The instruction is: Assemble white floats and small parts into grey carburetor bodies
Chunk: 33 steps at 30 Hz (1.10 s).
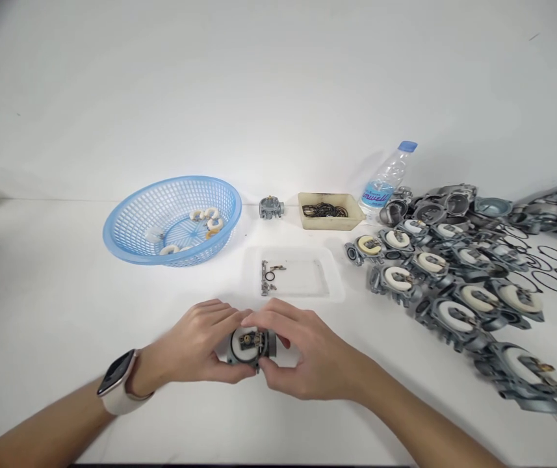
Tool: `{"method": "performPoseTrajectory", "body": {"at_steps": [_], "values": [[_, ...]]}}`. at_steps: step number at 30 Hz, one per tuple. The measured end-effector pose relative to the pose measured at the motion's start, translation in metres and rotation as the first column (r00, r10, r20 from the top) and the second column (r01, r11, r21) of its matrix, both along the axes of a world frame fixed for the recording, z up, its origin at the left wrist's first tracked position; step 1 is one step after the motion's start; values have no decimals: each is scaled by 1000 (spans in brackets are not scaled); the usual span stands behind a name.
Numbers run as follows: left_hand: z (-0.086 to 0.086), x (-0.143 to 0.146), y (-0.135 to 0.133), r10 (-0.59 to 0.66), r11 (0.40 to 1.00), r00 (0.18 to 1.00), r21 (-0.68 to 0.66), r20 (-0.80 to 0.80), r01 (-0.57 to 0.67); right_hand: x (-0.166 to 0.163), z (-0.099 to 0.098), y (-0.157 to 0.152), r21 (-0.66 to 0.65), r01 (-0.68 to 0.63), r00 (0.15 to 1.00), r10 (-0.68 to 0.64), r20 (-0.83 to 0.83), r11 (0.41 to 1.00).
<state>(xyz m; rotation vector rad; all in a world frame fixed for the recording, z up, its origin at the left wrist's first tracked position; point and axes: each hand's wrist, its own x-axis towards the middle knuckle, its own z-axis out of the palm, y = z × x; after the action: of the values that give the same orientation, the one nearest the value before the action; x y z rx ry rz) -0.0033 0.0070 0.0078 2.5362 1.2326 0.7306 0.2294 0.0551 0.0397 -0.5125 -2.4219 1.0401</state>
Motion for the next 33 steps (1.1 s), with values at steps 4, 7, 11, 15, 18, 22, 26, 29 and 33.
{"method": "performPoseTrajectory", "body": {"at_steps": [4,7,11,15,18,22,26,29,33], "values": [[0,0,0,0,1000,1000,14,2,0,0,-1,0,40,43,999,-43,-2,998],[0,0,0,-3,1000,1000,15,-5,3,0,-3,0,53,45,999,-45,4,998],[1,0,-1,0,1000,1000,11,3,0,0,-2,-1,45,15,1000,-15,-1,999],[0,0,-1,6,1000,1000,-5,13,-6,-1,-1,-1,42,27,998,-25,-64,999],[0,0,-1,5,1000,1000,8,11,-5,-1,-1,-1,12,-1,997,2,-71,1000],[0,0,-1,7,1000,1000,4,6,-7,-1,-1,0,-25,-20,998,19,-56,999],[0,0,-1,3,1000,1000,9,-6,-3,-1,-2,1,5,37,998,-37,-53,999],[-1,0,-1,0,1000,1000,-1,-5,0,0,-2,1,0,22,999,-22,-26,1000],[-1,-1,-1,-2,1000,1000,0,-4,2,1,-1,0,-2,-4,1000,4,-27,1000]]}}
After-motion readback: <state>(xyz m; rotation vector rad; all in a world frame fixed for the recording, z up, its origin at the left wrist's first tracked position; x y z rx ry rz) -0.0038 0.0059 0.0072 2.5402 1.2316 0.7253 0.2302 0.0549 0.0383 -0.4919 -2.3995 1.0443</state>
